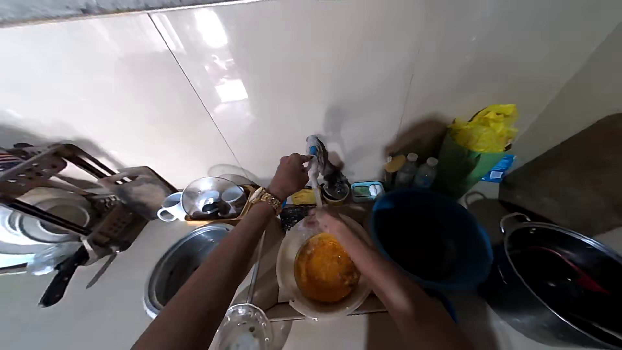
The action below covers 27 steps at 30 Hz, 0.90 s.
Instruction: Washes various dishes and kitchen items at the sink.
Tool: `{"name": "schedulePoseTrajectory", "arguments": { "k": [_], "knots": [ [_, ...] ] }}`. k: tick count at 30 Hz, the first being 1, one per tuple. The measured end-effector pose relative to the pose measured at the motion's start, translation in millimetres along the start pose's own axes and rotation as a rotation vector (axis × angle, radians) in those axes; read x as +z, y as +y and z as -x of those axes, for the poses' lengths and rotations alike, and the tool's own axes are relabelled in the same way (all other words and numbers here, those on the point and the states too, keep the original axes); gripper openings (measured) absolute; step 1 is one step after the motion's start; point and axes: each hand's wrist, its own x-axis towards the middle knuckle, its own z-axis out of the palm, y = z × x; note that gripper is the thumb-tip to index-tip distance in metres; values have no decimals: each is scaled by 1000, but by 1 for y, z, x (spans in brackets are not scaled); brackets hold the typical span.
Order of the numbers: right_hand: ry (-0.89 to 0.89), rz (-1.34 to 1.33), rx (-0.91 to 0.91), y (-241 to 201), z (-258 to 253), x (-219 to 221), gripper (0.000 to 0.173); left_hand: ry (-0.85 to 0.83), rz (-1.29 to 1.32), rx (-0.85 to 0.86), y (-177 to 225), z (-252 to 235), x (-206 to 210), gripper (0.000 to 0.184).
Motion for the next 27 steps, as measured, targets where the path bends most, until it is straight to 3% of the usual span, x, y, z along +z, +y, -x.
{"name": "schedulePoseTrajectory", "arguments": {
  "k": [4, 7, 10, 13, 15, 19, 20, 22, 24, 27],
  "knots": [
    [105, -37, -14, -6, 1, 4, 37, 86, 189, -46, -7, 0, 7, 38],
    [52, 32, -37, -7, 0, 1, 38, 220, 531, -291, -35, 5, 39, 41],
    [116, 221, -113, -18, 7, -3, 42, 49, 537, -446, -53, 31, 91, 34],
    [0, 594, -130, -61, 55, -11, 18, -157, 694, -528, -58, 43, 140, 26],
    [-10, 795, -199, -72, 81, -29, 11, -168, 813, -567, -52, 43, 155, 23],
    [194, 939, -380, -68, 112, -117, 25, -141, 1002, -600, -45, 39, 159, 26],
    [268, 974, -363, -66, 116, -145, 30, -136, 1030, -601, -44, 38, 158, 27],
    [395, 1070, -116, -71, 124, -196, 34, -117, 1065, -608, -43, 37, 155, 27],
    [451, 1139, 158, -59, 127, -245, 43, -115, 1068, -610, -42, 36, 152, 25],
    [460, 1103, 323, -31, 134, -285, 50, -130, 1039, -615, -42, 31, 152, 27]
  ]
}}
